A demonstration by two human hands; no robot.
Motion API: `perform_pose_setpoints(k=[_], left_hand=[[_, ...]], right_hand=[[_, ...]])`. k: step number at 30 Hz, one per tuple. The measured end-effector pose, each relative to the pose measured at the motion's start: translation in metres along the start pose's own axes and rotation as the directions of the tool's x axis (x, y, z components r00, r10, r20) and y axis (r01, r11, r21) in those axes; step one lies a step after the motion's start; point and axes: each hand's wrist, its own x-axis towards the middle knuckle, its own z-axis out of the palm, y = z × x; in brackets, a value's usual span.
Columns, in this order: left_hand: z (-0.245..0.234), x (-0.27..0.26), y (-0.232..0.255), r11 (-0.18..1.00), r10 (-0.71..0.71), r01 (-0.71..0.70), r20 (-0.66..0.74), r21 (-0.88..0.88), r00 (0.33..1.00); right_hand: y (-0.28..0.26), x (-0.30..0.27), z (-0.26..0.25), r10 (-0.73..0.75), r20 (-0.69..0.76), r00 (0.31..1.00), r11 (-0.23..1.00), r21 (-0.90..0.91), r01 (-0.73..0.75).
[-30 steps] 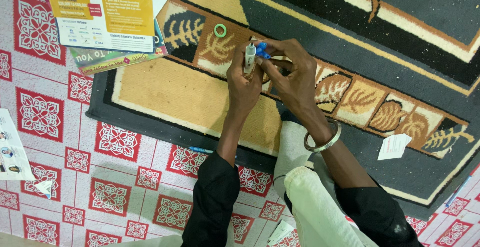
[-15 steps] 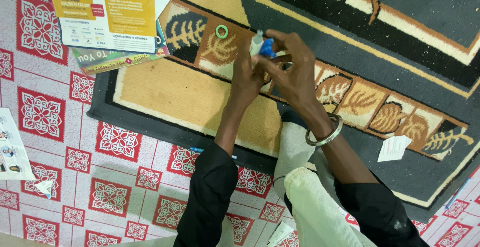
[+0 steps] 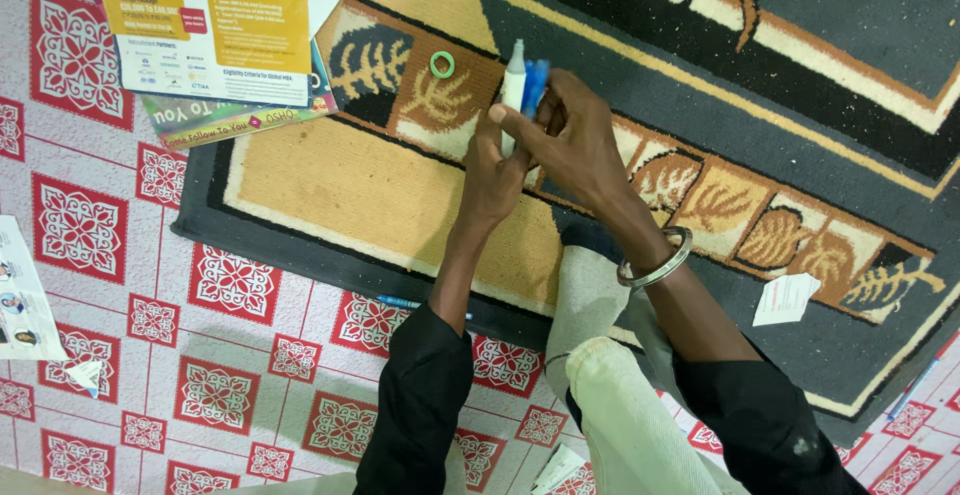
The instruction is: The person picks up a calendar from the floor, flips through its pages, and places it on top of a white shelf. The person then picks up two plastic hangers from the floor and places them on a high wall shelf next to several drinking glasses. Finally, the person gathers several pens from the floor and places them together on the white shelf.
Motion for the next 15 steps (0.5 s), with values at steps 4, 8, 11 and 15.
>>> perform_pose_setpoints(k=[4,8,11,15], left_hand=[[0.006,-0.004,0.004,0.999,0.042,-0.042,0.005,-0.029,0.999],[0.004,-0.006,0.028,0.942,-0.298,0.304,0.062,-0.141,0.952],[-0.007,-0.001,0.035,0.943,-0.277,0.297,0.138,-0.152,0.951],[-0.014,0.008,0.029,0.95,-0.272,0.298,0.227,-0.09,0.935]], right_hand=[[0.007,0.002,0.006,0.044,0.041,0.998,0.993,-0.108,-0.039],[0.001,0.004,0.005,0.117,0.125,0.985,0.992,-0.062,-0.11],[-0.006,0.002,0.001,0.225,0.194,0.955,0.966,0.083,-0.245],[-0.002,0.007,-0.002,0.068,0.126,0.99,0.998,-0.017,-0.066]])
